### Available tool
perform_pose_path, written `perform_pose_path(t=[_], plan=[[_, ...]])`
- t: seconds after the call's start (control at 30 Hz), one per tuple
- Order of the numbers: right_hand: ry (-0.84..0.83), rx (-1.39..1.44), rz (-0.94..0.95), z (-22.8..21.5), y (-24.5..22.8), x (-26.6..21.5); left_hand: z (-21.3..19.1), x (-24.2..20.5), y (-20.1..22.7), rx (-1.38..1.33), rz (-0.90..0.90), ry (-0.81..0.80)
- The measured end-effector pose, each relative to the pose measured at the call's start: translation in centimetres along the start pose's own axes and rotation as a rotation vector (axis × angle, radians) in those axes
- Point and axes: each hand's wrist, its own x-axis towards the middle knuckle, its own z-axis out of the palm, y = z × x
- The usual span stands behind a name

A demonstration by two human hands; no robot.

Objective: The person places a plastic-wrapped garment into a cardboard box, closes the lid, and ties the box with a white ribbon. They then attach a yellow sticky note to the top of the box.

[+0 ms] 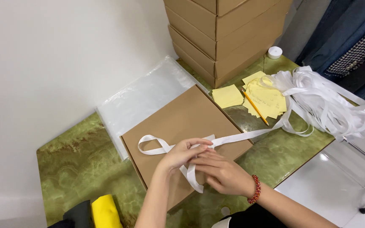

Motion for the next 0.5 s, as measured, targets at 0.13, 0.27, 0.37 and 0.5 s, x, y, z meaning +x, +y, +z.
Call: perform_pose_path(t=[0.13, 0.27, 0.37, 0.5], plan=[[0.172, 0.05, 0.073, -2.0, 1.0, -1.7, -2.3, 0.2, -1.2, 0.116, 0.209, 0.154], [0.412, -0.227, 0.736, -4.2, 7.7, -5.7, -7.6, -2.2, -3.2, -0.344, 0.692, 0.414], [0.494, -0.266, 1.097, -6.7, 10.8, -8.4, -10.0, -5.5, -2.8, -0.496, 0.879, 0.492], [0.604, -0.215, 1.408, -7.4, 16.6, -13.8, -10.8, -6.4, -3.4, -0.555, 0.921, 0.548]])
